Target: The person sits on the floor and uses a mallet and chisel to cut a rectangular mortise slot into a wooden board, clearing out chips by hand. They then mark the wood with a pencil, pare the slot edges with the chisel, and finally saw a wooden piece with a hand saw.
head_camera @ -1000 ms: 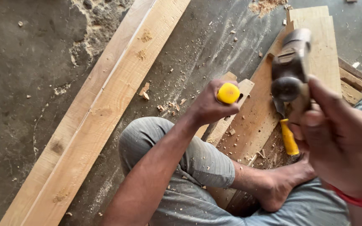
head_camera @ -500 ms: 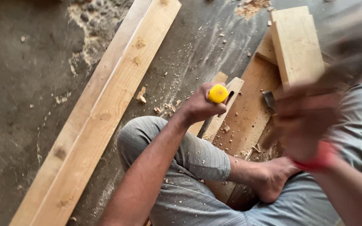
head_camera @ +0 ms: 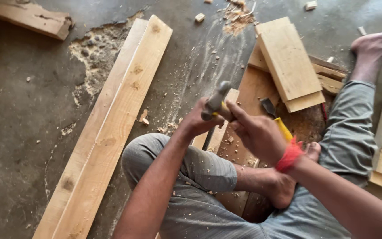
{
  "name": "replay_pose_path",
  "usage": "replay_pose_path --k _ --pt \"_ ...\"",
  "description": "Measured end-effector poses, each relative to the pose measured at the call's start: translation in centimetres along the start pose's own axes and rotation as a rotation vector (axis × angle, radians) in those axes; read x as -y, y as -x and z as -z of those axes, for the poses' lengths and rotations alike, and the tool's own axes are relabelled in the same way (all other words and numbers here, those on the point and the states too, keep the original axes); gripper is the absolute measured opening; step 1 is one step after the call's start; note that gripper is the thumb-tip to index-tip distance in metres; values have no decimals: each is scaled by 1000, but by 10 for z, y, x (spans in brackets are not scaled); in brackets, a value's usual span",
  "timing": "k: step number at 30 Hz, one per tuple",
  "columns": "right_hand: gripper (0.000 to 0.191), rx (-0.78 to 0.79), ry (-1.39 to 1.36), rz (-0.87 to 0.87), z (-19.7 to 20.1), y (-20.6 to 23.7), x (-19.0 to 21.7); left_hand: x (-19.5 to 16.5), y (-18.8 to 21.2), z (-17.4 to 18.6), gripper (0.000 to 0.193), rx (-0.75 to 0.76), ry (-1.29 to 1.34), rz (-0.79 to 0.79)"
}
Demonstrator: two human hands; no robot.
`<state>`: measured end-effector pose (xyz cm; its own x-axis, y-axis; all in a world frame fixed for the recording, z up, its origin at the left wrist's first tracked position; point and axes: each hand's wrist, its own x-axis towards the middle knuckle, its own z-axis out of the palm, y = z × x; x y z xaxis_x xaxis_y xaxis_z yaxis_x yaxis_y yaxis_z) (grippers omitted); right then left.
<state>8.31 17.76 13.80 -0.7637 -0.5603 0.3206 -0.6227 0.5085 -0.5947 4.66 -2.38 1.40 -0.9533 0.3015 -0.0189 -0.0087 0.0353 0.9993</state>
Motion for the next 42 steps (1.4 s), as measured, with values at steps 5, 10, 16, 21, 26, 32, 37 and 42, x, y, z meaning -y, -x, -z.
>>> replay_pose_path --k 5,10,16,21,26,32,37,42 --pt "40 150 -537 -522 -13 64 -62 9 -1 -11 11 -121 -15 97" --pt "22 194 -696 -843 -23 145 -85 25 -9 -30 6 -395 227 28" --pt "19 243 -826 -1028 -37 195 -104 29 -31 -47 11 -523 329 -22" --pt "23 271 -679 -1014 -37 179 -122 27 -43 -53 9 -561 217 80" --pt "37 300 -315 -805 -53 161 -128 33 -29 -42 2 -340 132 -9" --pt "43 282 219 -658 -71 151 -117 27 -3 -32 13 -48 -24 77" --pt "64 -12 -44 -568 -47 95 -73 -14 5 -15 54 46 -368 -54" --pt "57 -197 -323 -148 -44 -6 -38 -66 71 20 70 92 -772 -110"
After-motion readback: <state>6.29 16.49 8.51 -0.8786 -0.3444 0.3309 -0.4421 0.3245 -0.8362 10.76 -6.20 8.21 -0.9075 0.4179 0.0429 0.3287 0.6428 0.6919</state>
